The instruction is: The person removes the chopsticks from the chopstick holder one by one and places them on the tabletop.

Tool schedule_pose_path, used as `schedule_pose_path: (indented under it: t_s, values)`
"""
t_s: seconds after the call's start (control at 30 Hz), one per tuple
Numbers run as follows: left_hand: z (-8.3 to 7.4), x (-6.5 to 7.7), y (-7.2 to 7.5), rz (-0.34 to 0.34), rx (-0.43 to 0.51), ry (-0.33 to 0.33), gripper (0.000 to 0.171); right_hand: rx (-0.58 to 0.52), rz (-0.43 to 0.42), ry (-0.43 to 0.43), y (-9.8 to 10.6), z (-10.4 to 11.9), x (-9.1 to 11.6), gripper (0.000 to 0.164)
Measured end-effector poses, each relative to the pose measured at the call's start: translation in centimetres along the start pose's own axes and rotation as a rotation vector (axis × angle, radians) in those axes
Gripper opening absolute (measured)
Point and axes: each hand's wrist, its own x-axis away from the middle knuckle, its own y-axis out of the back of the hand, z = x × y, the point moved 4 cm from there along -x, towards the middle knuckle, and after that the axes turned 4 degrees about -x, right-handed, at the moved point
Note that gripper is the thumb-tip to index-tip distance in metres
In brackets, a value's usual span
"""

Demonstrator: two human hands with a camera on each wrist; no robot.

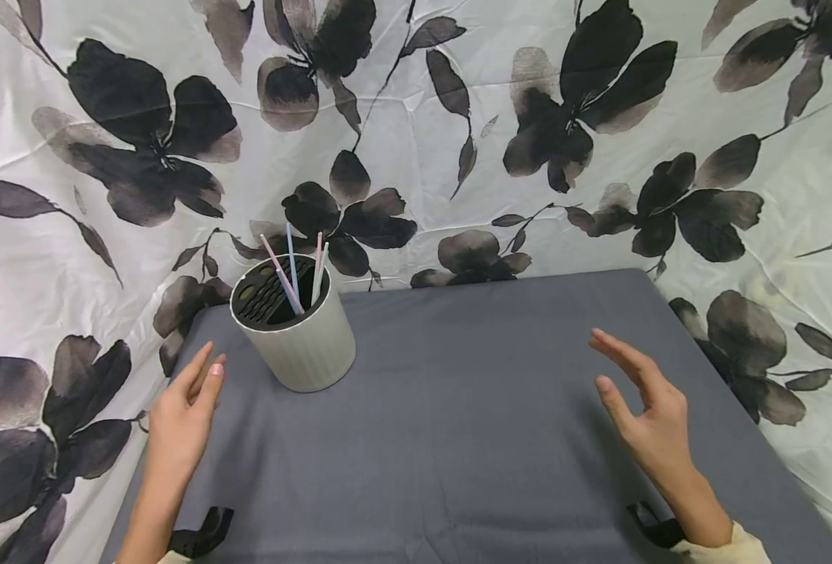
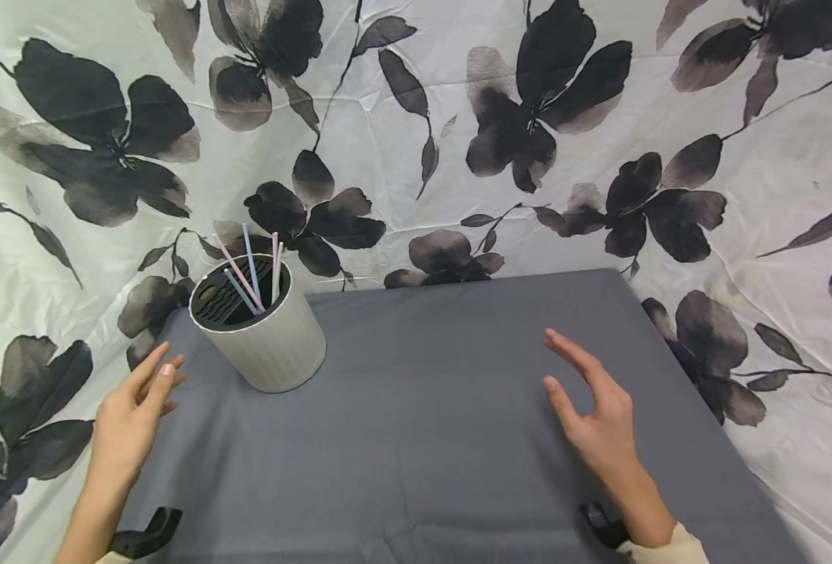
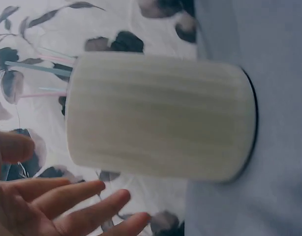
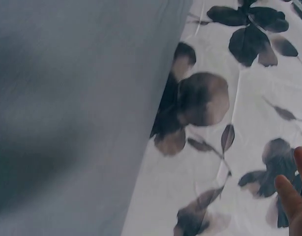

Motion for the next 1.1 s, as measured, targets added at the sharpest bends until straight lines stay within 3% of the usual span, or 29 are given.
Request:
schedule_pose_path:
  t_s: [0.13,0.3,0.43,0.53,0.83,0.97,1.1]
  values:
    - [-0.4,-0.8,0.1,0.106,0.256,0.044,0.060,-0.107,0.019,0.016,-2.2,-1.2,-1.0,0.043]
    - [-0.6,-1.9,0.3,0.227,0.513,0.116,0.069,-0.290,0.046,-0.051,-5.3,-3.1,-1.6,0.044]
    - [-0.9,-3.0,-0.2,0.308,0.610,0.180,0.078,-0.440,0.059,-0.140,-7.8,-3.5,-2.1,0.044]
    - [-1.0,-3.6,-0.7,0.365,0.677,0.242,0.080,-0.487,0.075,-0.199,-9.6,-3.5,-2.3,0.044]
    - [-1.7,-4.9,-1.6,0.534,0.848,0.394,0.082,-0.518,0.119,-0.265,-14.0,-2.7,-4.0,0.042]
    - [-2.3,-5.5,-1.7,0.563,0.922,0.464,0.082,-0.533,0.111,-0.279,-15.4,-2.5,-5.1,0.040]
    - [-2.7,-6.0,-1.7,0.579,0.957,0.491,0.083,-0.558,0.090,-0.298,-16.7,-2.6,-6.1,0.039]
